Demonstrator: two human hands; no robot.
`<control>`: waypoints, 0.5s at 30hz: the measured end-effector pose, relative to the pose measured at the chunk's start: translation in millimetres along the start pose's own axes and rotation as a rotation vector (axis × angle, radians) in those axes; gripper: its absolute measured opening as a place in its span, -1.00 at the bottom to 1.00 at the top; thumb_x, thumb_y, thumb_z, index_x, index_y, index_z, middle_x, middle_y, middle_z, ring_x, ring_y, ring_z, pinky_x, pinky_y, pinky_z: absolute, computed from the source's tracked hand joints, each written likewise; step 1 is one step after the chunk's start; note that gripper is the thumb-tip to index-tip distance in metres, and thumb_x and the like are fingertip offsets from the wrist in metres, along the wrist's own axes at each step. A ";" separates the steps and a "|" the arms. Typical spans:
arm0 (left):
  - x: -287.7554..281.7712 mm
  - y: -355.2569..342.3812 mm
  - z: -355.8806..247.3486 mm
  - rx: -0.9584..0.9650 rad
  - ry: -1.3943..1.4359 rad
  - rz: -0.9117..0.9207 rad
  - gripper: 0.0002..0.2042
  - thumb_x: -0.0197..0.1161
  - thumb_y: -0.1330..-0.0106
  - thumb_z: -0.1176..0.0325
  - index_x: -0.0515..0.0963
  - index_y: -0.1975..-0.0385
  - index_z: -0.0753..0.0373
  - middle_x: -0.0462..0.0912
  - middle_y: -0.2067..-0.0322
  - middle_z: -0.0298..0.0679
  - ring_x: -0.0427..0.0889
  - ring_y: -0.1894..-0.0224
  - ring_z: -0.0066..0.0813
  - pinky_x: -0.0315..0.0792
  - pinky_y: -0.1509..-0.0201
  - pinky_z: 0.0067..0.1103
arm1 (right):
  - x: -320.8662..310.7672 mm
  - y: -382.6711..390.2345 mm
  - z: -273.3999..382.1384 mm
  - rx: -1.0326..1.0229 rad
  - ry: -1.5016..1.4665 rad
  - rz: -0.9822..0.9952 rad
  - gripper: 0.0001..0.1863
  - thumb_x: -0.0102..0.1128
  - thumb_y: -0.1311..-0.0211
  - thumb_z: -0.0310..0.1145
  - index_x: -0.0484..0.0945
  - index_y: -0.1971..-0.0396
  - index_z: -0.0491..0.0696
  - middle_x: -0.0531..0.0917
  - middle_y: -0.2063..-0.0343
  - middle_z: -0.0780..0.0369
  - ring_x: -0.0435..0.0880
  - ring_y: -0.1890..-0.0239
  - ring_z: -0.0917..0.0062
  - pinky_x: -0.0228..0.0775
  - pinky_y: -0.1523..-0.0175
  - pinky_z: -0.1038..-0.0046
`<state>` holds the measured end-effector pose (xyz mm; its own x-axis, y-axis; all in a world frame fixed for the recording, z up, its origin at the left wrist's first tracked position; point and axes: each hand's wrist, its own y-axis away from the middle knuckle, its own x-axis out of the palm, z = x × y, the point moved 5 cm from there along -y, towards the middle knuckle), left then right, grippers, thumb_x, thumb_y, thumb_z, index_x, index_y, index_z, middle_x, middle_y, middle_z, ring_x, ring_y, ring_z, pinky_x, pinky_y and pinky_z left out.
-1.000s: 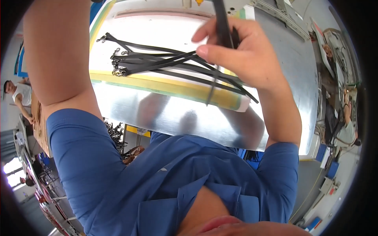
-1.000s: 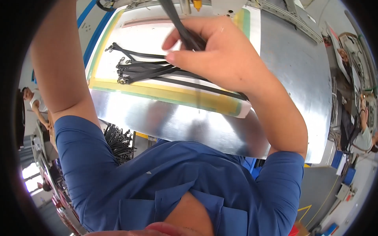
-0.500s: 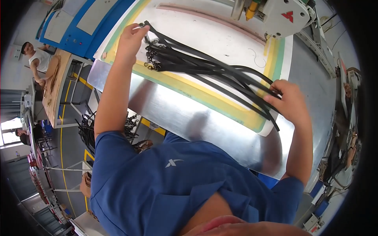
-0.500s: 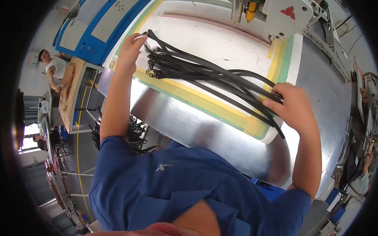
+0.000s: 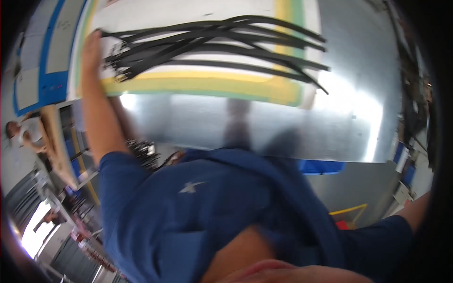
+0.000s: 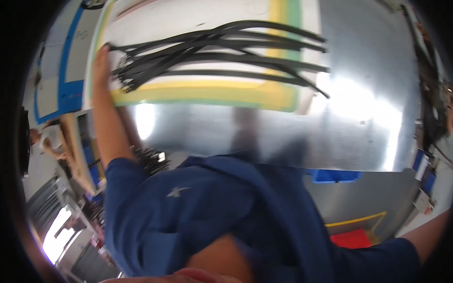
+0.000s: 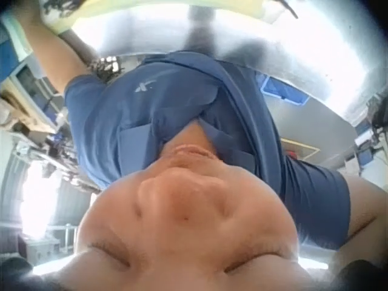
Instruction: Sewing a zipper onto a leather or fabric strap using an industrial sewing machine.
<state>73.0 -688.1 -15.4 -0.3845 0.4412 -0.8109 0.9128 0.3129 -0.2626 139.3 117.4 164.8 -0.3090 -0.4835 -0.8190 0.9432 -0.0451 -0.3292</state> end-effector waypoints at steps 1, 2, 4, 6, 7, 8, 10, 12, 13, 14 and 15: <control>14.5 -5.1 6.7 -0.031 0.060 0.080 -0.42 0.01 -0.60 -0.05 0.54 -0.26 0.38 0.64 -0.20 0.01 0.54 -0.32 -0.15 0.31 -0.45 -0.39 | -0.5 0.0 -2.3 -0.003 0.043 -0.012 -0.78 0.23 -0.41 -0.30 0.66 0.18 -0.16 0.65 0.32 0.23 0.55 0.35 0.53 0.40 0.24 0.45; 8.6 -14.3 12.6 0.011 0.117 0.130 -0.41 0.00 -0.60 -0.06 0.54 -0.26 0.39 0.62 -0.22 0.02 0.53 -0.34 -0.14 0.30 -0.46 -0.36 | 1.6 3.3 -1.4 -0.006 0.075 -0.024 -0.78 0.21 -0.42 -0.30 0.66 0.18 -0.16 0.64 0.32 0.23 0.54 0.36 0.54 0.40 0.24 0.45; 8.8 -29.2 20.1 0.019 -0.092 0.036 -0.50 0.10 -0.56 0.09 0.53 -0.26 0.39 0.60 -0.25 0.06 0.49 -0.38 -0.12 0.26 -0.50 -0.32 | 1.6 22.7 3.0 0.033 0.095 -0.088 -0.77 0.19 -0.44 -0.30 0.66 0.19 -0.17 0.64 0.32 0.23 0.53 0.37 0.55 0.39 0.25 0.47; 3.4 -32.9 14.6 0.178 0.094 -0.005 -0.55 0.19 -0.48 0.30 0.50 -0.30 0.39 0.58 -0.24 0.12 0.48 -0.39 -0.06 0.24 -0.51 -0.33 | 5.3 34.6 2.4 0.047 0.062 -0.173 -0.76 0.17 -0.46 -0.29 0.66 0.20 -0.17 0.63 0.33 0.22 0.52 0.38 0.56 0.38 0.26 0.49; 2.0 -32.7 11.9 0.216 0.127 -0.011 -0.53 0.21 -0.47 0.33 0.47 -0.33 0.38 0.58 -0.23 0.12 0.50 -0.36 -0.05 0.28 -0.47 -0.32 | 4.9 40.5 0.5 0.067 0.057 -0.191 -0.76 0.16 -0.47 -0.29 0.66 0.20 -0.17 0.63 0.33 0.22 0.51 0.38 0.57 0.37 0.26 0.50; 1.1 -28.5 9.4 0.224 0.104 -0.020 -0.54 0.21 -0.48 0.34 0.47 -0.33 0.34 0.64 -0.13 0.02 0.61 -0.18 -0.19 0.40 -0.34 -0.38 | 2.0 43.3 -1.7 0.075 0.047 -0.204 -0.75 0.15 -0.48 -0.29 0.66 0.21 -0.18 0.63 0.33 0.22 0.51 0.38 0.58 0.37 0.27 0.50; 6.6 -27.9 10.4 0.042 0.363 0.136 -0.55 0.21 -0.50 0.29 0.49 -0.33 0.29 0.66 0.00 -0.14 0.62 0.04 -0.39 0.48 -0.15 -0.48 | -8.3 47.9 -0.5 0.059 0.013 -0.276 -0.74 0.12 -0.50 -0.29 0.66 0.22 -0.18 0.62 0.34 0.22 0.50 0.39 0.59 0.36 0.28 0.52; 0.5 -31.0 3.6 0.102 0.301 0.061 -0.69 0.23 -0.51 0.24 0.61 -0.09 0.30 0.62 0.23 -0.30 0.52 0.24 -0.57 0.43 0.07 -0.60 | -24.8 43.9 11.0 0.010 -0.036 -0.371 -0.72 0.10 -0.52 -0.28 0.66 0.22 -0.19 0.62 0.34 0.22 0.48 0.40 0.61 0.35 0.29 0.54; 3.4 -32.6 3.3 0.080 0.315 0.135 -0.74 0.24 -0.50 0.22 0.61 0.08 0.32 0.58 0.34 -0.34 0.47 0.30 -0.60 0.38 0.15 -0.61 | -36.5 43.7 21.3 -0.027 -0.064 -0.420 -0.71 0.09 -0.53 -0.28 0.66 0.23 -0.19 0.62 0.34 0.22 0.48 0.41 0.61 0.34 0.29 0.55; 12.7 -33.2 4.5 0.032 0.342 0.257 -0.74 0.26 -0.50 0.21 0.60 0.24 0.33 0.53 0.44 -0.39 0.42 0.36 -0.63 0.33 0.23 -0.61 | -49.6 39.2 34.8 -0.069 -0.101 -0.457 -0.71 0.08 -0.54 -0.28 0.66 0.23 -0.19 0.61 0.34 0.22 0.47 0.41 0.62 0.34 0.30 0.55; 13.9 -35.3 5.4 0.041 0.339 0.271 -0.67 0.28 -0.49 0.19 0.51 0.43 0.32 0.42 0.56 -0.43 0.32 0.43 -0.66 0.25 0.32 -0.59 | -61.4 34.7 52.1 -0.109 -0.141 -0.483 -0.70 0.07 -0.55 -0.28 0.66 0.24 -0.20 0.61 0.35 0.22 0.47 0.41 0.63 0.33 0.30 0.56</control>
<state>36.1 -697.5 -20.2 -0.1476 0.7564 -0.6372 0.9890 0.1169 -0.0903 197.4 100.0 228.2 -0.6795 -0.5437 -0.4926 0.6764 -0.2043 -0.7076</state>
